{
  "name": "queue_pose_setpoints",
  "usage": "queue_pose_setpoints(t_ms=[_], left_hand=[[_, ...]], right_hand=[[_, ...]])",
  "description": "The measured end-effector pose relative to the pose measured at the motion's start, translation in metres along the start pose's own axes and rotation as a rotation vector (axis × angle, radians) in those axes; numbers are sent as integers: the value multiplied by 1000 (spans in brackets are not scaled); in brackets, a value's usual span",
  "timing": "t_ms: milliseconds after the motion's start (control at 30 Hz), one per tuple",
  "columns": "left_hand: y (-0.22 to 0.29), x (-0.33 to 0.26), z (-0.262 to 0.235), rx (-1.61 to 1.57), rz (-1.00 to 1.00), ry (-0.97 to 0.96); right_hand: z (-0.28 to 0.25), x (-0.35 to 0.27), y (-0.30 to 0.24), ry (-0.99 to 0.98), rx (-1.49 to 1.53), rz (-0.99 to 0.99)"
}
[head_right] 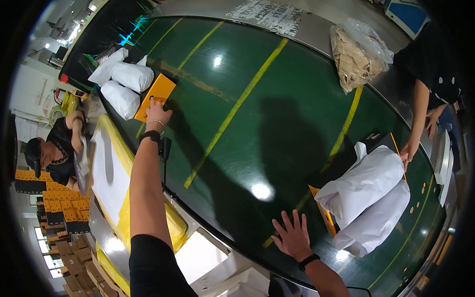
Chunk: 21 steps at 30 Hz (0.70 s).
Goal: The recorder is placing wrapped shoes into shoe boxes on a conveyor line in a manufacturing environment.
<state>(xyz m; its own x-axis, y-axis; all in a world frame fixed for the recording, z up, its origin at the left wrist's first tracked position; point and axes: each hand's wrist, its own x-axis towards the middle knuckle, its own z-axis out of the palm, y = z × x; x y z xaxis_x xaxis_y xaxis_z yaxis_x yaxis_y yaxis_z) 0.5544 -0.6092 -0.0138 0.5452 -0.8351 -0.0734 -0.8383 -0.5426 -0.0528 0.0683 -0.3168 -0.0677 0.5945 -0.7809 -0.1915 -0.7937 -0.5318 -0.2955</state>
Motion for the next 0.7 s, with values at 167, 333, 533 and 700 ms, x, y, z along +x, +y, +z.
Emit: queue_pose_setpoints(t_ms=[167,333,533,700], left_hand=[[23,16,21,-51,-4,-68],[-7,36,46,-151,28,8],[64,-104,-9,-174,94,-9],[109,-199,-22,-127,221,-94]], right_hand=[[-1,-6,6,-37,-9,38],[-6,-9,1,-20,-12,0],[-14,-23,5,36,-5,-25],[-12,-40,10,51,-25,-11]])
